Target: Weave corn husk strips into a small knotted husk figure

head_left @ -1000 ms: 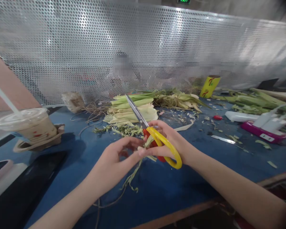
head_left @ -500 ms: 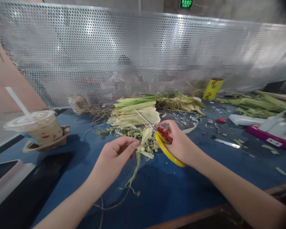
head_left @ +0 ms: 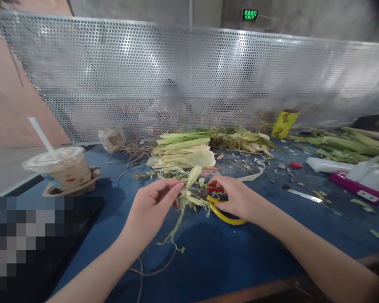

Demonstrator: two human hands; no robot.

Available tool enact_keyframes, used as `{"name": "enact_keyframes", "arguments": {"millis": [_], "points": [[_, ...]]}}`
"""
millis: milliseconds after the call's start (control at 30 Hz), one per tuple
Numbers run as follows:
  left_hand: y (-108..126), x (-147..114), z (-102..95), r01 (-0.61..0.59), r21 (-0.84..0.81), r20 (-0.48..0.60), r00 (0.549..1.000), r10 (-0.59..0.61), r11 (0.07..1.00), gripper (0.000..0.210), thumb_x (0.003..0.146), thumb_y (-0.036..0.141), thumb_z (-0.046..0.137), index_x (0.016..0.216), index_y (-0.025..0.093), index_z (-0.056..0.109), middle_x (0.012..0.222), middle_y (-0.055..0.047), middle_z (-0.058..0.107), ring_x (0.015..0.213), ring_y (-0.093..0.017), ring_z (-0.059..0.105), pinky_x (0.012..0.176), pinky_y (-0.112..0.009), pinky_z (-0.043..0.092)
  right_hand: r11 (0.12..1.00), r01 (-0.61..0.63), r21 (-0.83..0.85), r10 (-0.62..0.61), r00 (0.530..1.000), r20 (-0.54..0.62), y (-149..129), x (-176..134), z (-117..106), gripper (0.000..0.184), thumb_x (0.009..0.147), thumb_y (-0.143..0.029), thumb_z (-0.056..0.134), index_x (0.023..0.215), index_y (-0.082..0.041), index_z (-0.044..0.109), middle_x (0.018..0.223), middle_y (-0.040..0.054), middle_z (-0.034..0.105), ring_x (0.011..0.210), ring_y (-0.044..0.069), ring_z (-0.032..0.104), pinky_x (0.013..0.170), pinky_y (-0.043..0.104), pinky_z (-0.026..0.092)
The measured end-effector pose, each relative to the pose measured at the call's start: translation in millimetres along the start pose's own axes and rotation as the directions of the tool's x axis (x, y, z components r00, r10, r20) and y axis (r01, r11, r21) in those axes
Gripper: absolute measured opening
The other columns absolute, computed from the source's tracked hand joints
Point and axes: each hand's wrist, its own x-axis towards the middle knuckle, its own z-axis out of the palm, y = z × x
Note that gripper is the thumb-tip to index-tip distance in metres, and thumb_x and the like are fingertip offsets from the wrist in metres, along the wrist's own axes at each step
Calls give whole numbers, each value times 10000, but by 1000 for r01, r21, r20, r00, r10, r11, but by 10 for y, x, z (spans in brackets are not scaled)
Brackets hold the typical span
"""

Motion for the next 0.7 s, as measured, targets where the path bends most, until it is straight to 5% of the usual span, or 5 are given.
{"name": "enact_keyframes", "arguments": {"millis": [267, 433, 600, 700], "points": [[-43, 41, -20, 9, -63, -74, 997, -14, 998, 231, 745, 377, 578, 819, 171, 654, 565, 16, 606, 529, -127, 546, 553, -221, 436, 992, -103, 76, 109, 990, -85, 50, 9, -41, 411, 677, -233, 589, 1078, -186, 512, 1009, 92, 620, 835, 216, 589, 675, 304, 450], [15, 30, 4, 27, -36, -71, 997, -30, 999, 202, 733, 355, 595, 767, 167, 661, 545, 27, 583, 521, -114, 537, 528, -199, 421, 997, -76, 28, 78, 991, -107, 128, 63, 19, 240, 691, -208, 584, 926, -155, 591, 922, 109, 623, 796, 226, 597, 710, 336, 453], [26, 23, 33, 70, -36, -56, 996, -72, 997, 206, 730, 349, 598, 760, 158, 669, 559, 19, 597, 521, -112, 526, 526, -203, 422, 957, 183, 225, -114, 950, -292, -177, 22, -57, 197, 830, -305, 472, 962, -189, 561, 952, 73, 620, 858, 172, 590, 757, 285, 459], [4, 15, 80, 76, -115, -27, 996, -80, 990, 185, 715, 332, 618, 761, 157, 657, 625, 14, 623, 516, -97, 515, 515, -190, 428, 893, 279, 354, -201, 949, -241, -379, -18, -37, 155, 763, -340, 578, 832, -202, 567, 786, 24, 629, 722, 152, 590, 646, 254, 466]]}}
